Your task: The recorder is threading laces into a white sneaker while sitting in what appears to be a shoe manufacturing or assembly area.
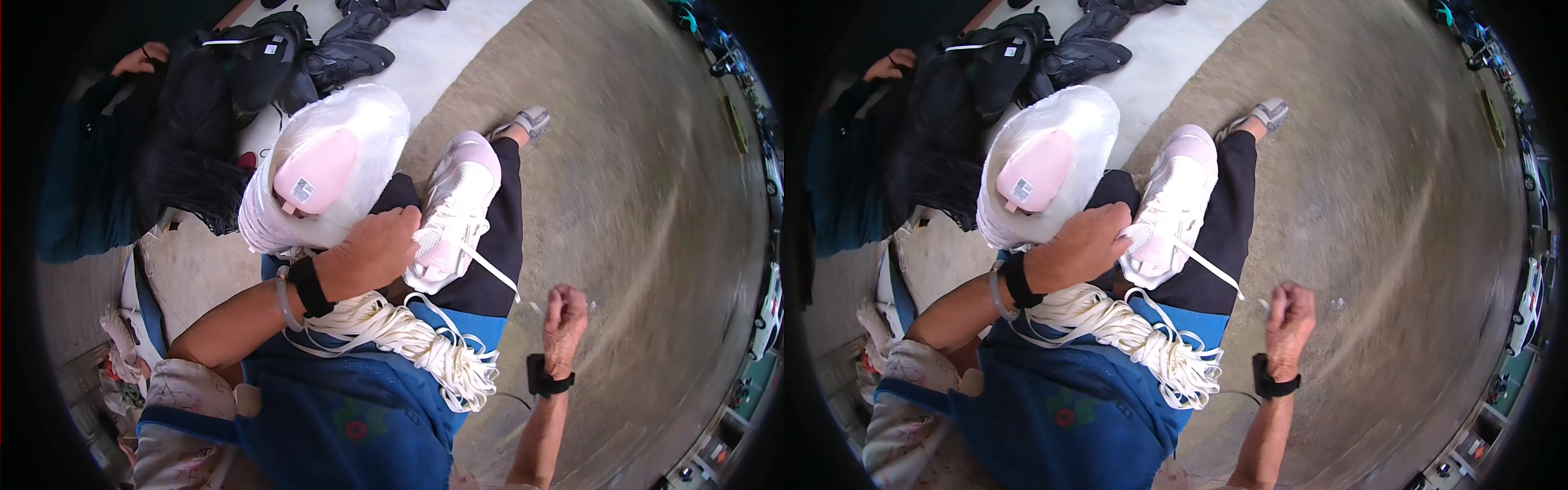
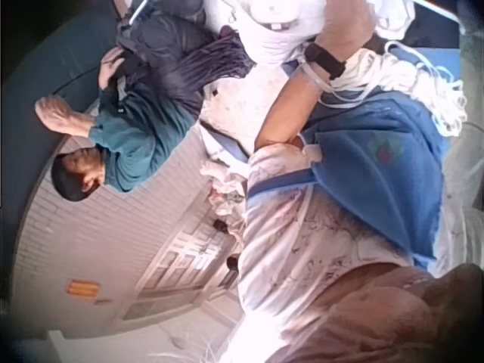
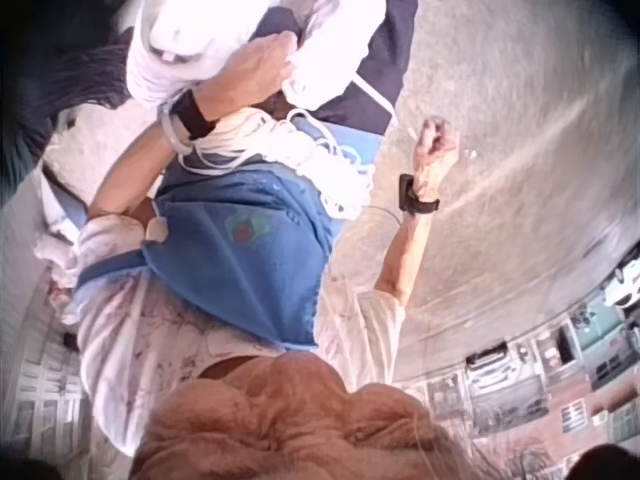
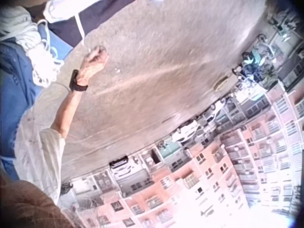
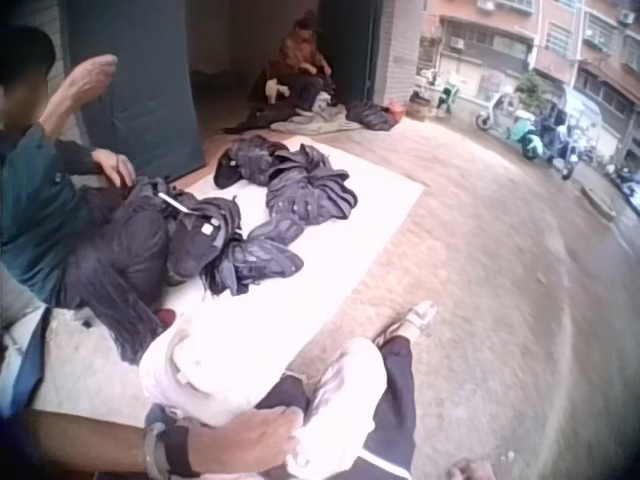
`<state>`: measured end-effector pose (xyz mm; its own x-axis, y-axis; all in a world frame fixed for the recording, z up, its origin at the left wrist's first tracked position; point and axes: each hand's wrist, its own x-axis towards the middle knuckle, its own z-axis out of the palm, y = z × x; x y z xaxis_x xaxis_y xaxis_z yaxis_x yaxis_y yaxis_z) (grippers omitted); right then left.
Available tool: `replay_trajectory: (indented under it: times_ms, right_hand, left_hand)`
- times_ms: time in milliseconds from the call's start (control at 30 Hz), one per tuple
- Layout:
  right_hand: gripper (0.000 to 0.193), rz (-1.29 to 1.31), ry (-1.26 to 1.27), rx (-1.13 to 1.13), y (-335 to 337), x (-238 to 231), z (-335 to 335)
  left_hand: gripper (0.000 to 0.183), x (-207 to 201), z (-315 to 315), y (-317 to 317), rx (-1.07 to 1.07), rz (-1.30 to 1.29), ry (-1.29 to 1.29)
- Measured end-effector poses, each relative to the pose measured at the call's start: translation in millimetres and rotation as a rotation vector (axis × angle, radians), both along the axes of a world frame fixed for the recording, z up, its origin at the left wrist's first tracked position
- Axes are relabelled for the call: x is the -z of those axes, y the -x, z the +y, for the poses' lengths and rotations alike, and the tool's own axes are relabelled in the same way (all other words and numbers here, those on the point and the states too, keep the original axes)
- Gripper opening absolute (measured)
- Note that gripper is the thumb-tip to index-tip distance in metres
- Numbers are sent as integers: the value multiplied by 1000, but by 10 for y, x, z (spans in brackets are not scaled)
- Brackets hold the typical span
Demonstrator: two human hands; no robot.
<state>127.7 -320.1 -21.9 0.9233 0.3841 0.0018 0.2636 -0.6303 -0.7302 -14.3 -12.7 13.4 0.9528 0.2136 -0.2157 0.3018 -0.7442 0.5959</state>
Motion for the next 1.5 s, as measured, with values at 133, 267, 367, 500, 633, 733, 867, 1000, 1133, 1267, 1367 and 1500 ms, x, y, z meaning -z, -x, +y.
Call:
replay_trajectory:
  times_ms: [133, 267, 367, 500, 633, 733, 867, 1000, 1133, 1267, 1367, 1500]
  right_hand:
    - [14, 85, -52, -142, 293, -319, 712]
    - [19, 11, -60, -256, 393, -332, 1068]
    - [16, 87, -48, -258, 385, -329, 1180]
    - [19, 123, -79, -296, 382, -390, 1300]
    - [15, -117, -28, -444, 428, -395, 1539]
    - [9, -189, 10, -470, 422, -336, 1657]
    - [11, -271, 133, -471, 447, -313, 1715]
    - [12, -290, 127, -493, 488, -286, 1721]
    - [10, -283, 184, -476, 531, -241, 1769]
    - [7, -205, 43, -420, 461, -232, 1846]
    - [11, -56, 25, -544, 313, -219, 1809]
    - [12, 298, -30, -699, 72, -404, 1764]
  left_hand:
    - [18, 30, 90, 161, 107, -161, -32]
    - [16, -185, 218, 343, 165, 19, -163]
    - [19, -579, 217, 207, 35, 278, 25]
    - [19, -398, 170, 14, 13, -330, 28]
    - [17, -117, 89, -89, -50, -278, 65]
    - [15, 72, 92, -92, -127, -250, 97]
    - [16, 131, 145, -73, -113, -153, 197]
    - [18, 142, 141, -69, -129, -144, 252]
    - [17, 131, 152, -81, -159, -142, 279]
    - [16, 179, 154, -83, -142, -156, 262]
    - [14, 185, 150, -88, -140, -152, 271]
    - [15, 163, 151, -91, -127, -137, 249]
